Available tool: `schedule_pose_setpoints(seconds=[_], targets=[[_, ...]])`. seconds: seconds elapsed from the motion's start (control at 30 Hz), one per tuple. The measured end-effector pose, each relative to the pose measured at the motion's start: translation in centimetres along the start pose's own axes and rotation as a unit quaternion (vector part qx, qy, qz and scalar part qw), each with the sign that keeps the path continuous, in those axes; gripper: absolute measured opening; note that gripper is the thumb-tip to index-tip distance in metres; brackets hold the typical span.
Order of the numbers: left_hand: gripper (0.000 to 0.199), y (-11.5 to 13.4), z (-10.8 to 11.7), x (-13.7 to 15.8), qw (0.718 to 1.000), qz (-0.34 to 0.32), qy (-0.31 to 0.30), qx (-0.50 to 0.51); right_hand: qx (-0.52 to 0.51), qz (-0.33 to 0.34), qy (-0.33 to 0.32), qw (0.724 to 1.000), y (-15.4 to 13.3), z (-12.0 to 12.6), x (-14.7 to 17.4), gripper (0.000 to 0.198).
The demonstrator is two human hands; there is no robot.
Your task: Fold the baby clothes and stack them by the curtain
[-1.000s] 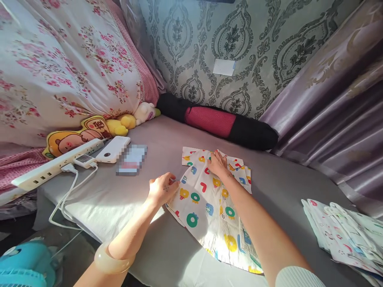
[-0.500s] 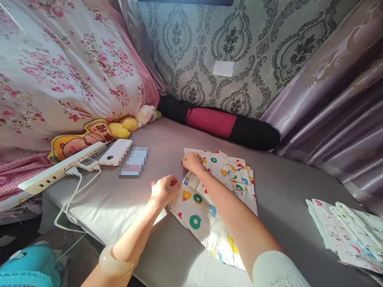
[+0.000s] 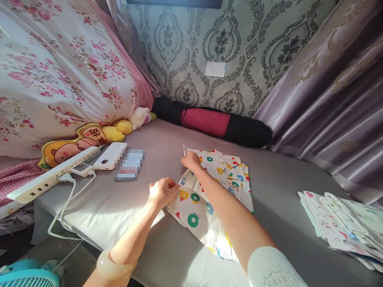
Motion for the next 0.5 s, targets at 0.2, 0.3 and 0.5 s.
schedule_pose_setpoints(seconds=[0.2,0.3,0.5], targets=[[0.026,0.2,0.1,0.2,0.999,-0.018,0.004,0.041,-0.205,0.015,0.019,0.978,3.8,2.1,-0.2,0.025],[0.030,0.4,-0.2,0.4,0.990,-0.044,-0.011,0.132,-0.333,0.016,0.023,0.942,5.6,3.2,0.5,0.036],[0.055,1.5,-1.0,0.7,0.954,-0.078,-0.073,0.282,-0.433,0.022,0.036,0.900,7.9,5.2,2.9,0.042]])
Point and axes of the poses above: each hand's wrist, its own x-axis away from the middle knuckle, its own z-axis out of the back of the hand, y = z × x, the point moved 9 cm from there along -x, towards the middle knuckle, and after that the axes turned 9 degrees about -y, right-handed, at the moved point
